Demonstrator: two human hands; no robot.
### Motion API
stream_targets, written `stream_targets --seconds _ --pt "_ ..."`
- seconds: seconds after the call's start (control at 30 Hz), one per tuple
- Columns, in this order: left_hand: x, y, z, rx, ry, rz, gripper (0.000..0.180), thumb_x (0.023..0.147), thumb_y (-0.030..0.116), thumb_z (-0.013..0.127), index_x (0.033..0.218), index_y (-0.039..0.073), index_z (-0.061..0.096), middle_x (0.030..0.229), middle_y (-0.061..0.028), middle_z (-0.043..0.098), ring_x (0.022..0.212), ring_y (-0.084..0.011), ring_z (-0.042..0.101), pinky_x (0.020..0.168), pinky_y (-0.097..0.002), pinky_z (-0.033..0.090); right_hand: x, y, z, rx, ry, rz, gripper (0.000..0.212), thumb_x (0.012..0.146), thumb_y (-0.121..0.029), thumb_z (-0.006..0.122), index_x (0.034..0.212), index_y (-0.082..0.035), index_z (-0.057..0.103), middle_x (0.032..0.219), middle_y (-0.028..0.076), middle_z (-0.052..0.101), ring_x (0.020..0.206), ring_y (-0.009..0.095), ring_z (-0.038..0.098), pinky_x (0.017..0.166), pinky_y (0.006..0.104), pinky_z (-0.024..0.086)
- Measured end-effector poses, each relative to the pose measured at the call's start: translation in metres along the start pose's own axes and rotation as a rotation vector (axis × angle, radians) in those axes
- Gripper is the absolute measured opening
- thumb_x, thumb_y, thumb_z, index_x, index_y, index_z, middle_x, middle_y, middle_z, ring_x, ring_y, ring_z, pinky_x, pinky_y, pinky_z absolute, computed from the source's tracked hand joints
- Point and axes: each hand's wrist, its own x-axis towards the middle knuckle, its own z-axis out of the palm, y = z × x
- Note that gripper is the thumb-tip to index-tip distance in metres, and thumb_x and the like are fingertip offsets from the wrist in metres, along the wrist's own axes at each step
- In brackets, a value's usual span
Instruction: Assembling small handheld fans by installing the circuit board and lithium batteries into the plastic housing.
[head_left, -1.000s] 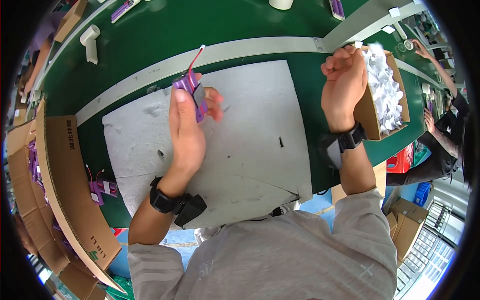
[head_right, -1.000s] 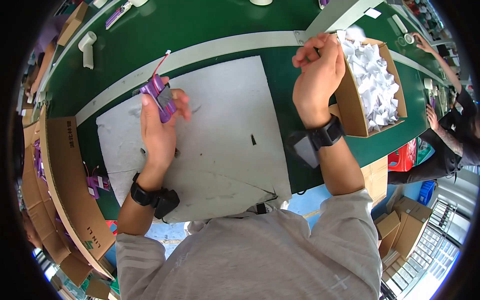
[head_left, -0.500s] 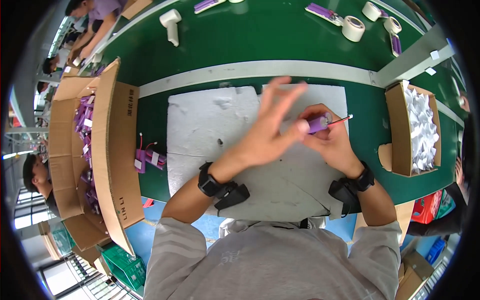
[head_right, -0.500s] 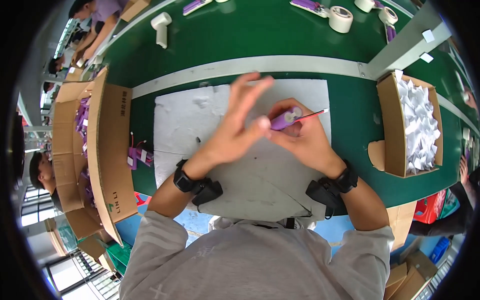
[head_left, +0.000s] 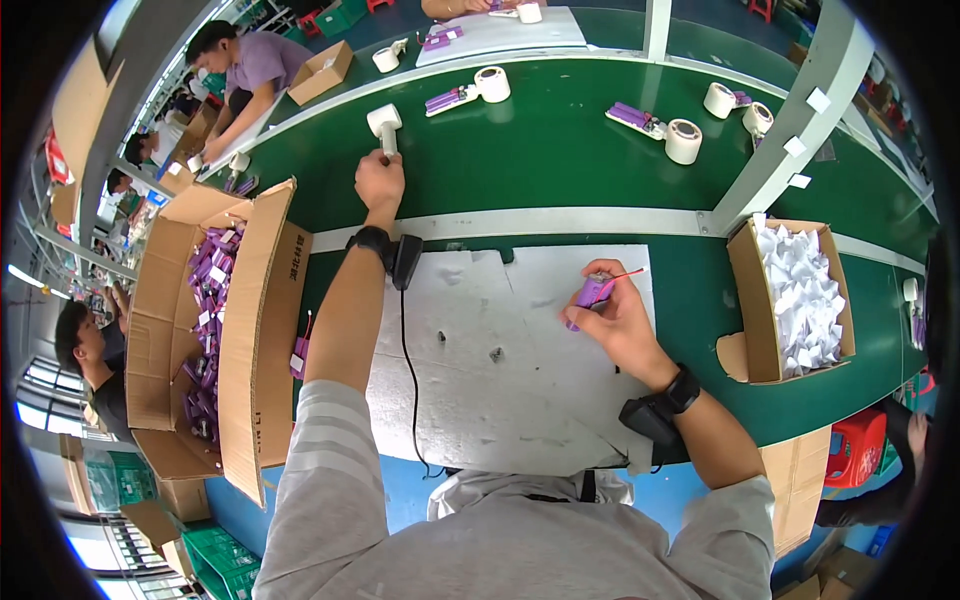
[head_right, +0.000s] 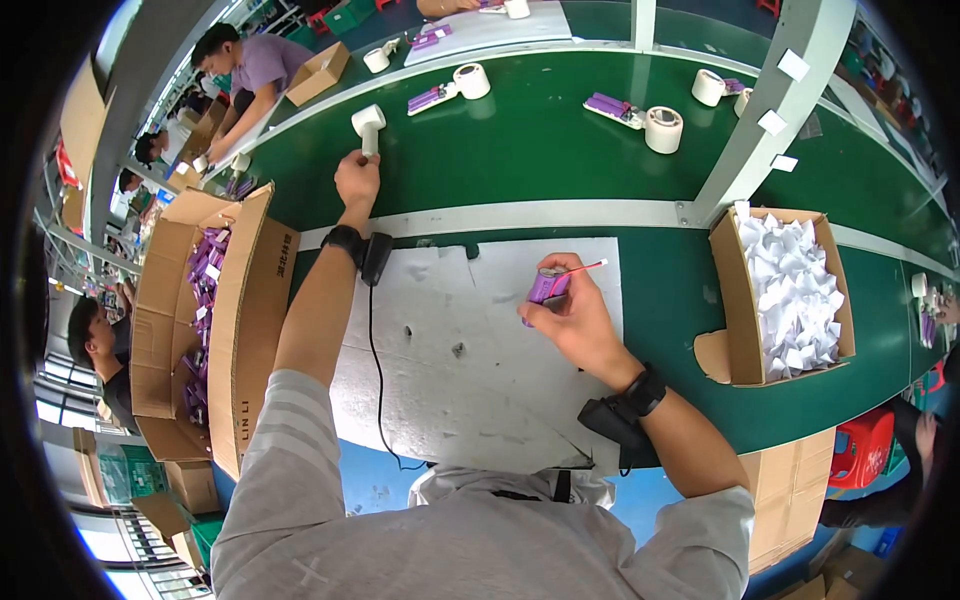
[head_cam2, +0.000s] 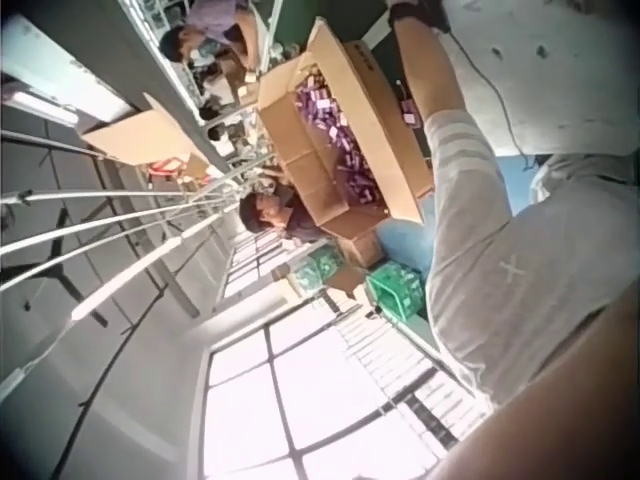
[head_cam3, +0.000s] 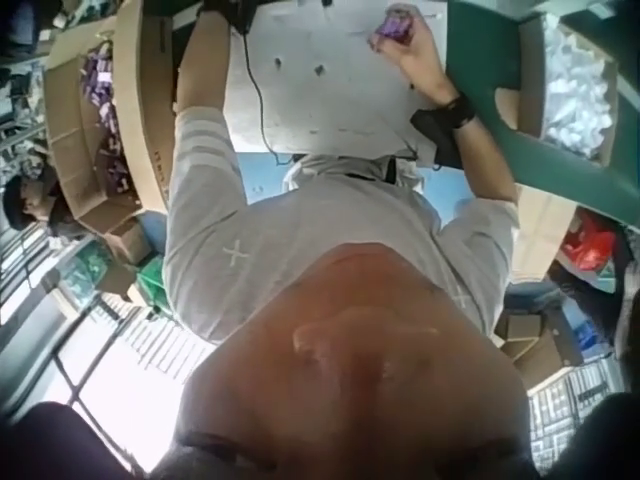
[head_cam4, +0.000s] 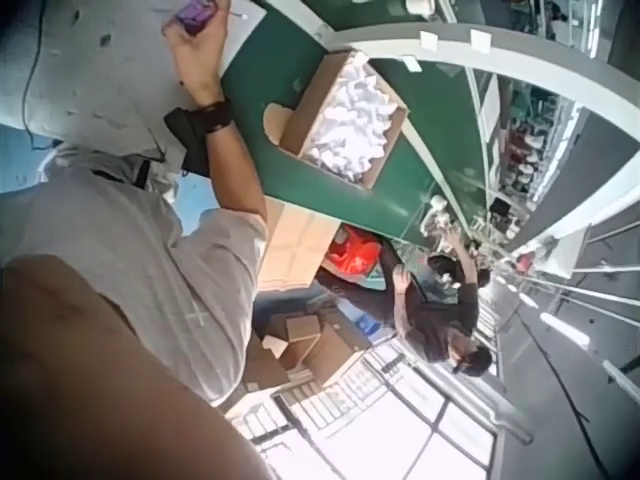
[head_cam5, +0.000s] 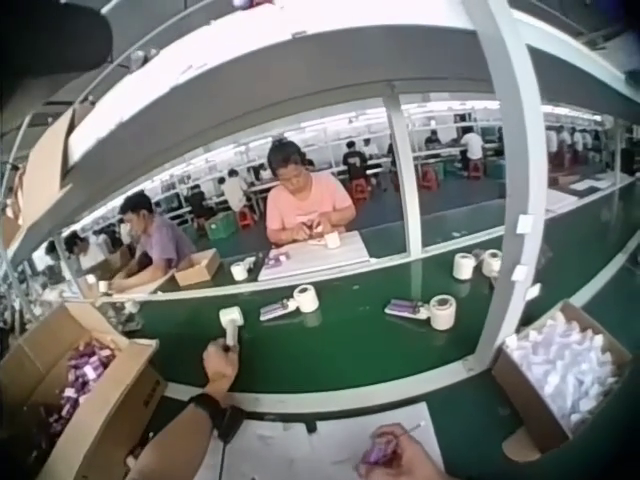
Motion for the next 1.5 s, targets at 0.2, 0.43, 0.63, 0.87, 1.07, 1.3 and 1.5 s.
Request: stream_targets --seconds 0.2,0.43,0.63,0.87,1.07,1.3,1.5 --pt "-0.092 0.088 -0.055 -0.034 -0.118 0.627 0.017 0.07 0.016 0.065 0.078 0.001 0.063 0.083 -0.0178 0.065 0.077 -0.037 0.063 0.071 -0.0457 0.051 -0.005 -0.002 -0.009 0.12 0.006 -0.055 0.026 0.086 -0.007 0.065 0.1 -0.008 0.043 0.081 0.004 0.059 0.068 0.01 0.056 0.057 0.024 0.043" --pt "-0.23 0.122 -0.11 -0.105 -0.441 0.985 0.016 0.066 0.012 0.071 0.078 0.007 0.062 0.079 -0.0108 0.061 0.078 -0.0309 0.06 0.071 -0.0401 0.048 0.005 -0.037 0.01 -0.132 0.236 0.172 0.019 0.083 -0.007 0.065 0.083 -0.008 0.045 0.068 -0.001 0.05 0.051 0.008 0.046 0.047 0.0235 0.036" --pt "-0.249 0.113 -0.105 -0.363 -0.685 1.109 0.027 0.064 0.012 0.079 0.085 0.006 0.064 0.081 -0.0062 0.059 0.079 -0.0269 0.058 0.079 -0.0398 0.049 0.003 -0.027 -0.009 -0.503 0.177 0.063 0.021 0.08 -0.007 0.068 0.086 -0.006 0.048 0.069 -0.001 0.051 0.054 0.008 0.046 0.049 0.0246 0.037" --pt "-0.229 0.077 -0.082 -0.667 -0.829 0.592 0.024 0.076 0.006 0.075 0.096 0.005 0.063 0.087 -0.0082 0.063 0.081 -0.0255 0.062 0.072 -0.0343 0.052 -0.007 -0.04 0.007 -0.762 0.037 0.155 0.025 0.075 -0.004 0.07 0.093 -0.005 0.053 0.073 0.003 0.054 0.062 0.009 0.047 0.054 0.0252 0.04" --pt "-0.233 0.078 -0.082 -0.764 -0.919 0.505 0.02 0.079 0.005 0.071 0.097 0.003 0.062 0.088 -0.0118 0.065 0.077 -0.0267 0.066 0.065 -0.0335 0.053 -0.006 -0.028 0.012 -0.942 0.03 -0.367 0.032 0.069 0.004 0.074 0.096 -0.006 0.059 0.084 0.007 0.061 0.073 0.017 0.058 0.062 0.0279 0.047" --pt "-0.235 0.077 -0.083 -0.779 -0.957 0.47 0.017 0.083 0.007 0.068 0.098 0.002 0.062 0.087 -0.0134 0.066 0.076 -0.0278 0.067 0.065 -0.0345 0.053 -0.003 -0.018 0.013 -0.962 -0.058 -0.461 0.037 0.065 0.008 0.075 0.097 -0.005 0.061 0.094 0.009 0.062 0.077 0.023 0.063 0.064 0.0294 0.051" --pt "-0.235 0.076 -0.081 -0.821 -0.98 0.427 0.016 0.085 0.009 0.067 0.098 0.002 0.063 0.083 -0.0131 0.066 0.071 -0.0252 0.065 0.063 -0.0323 0.051 -0.006 -0.022 0.017 -0.948 -0.009 -0.352 0.029 0.067 0.006 0.074 0.091 -0.004 0.06 0.093 0.009 0.06 0.074 0.022 0.061 0.062 0.0284 0.049"
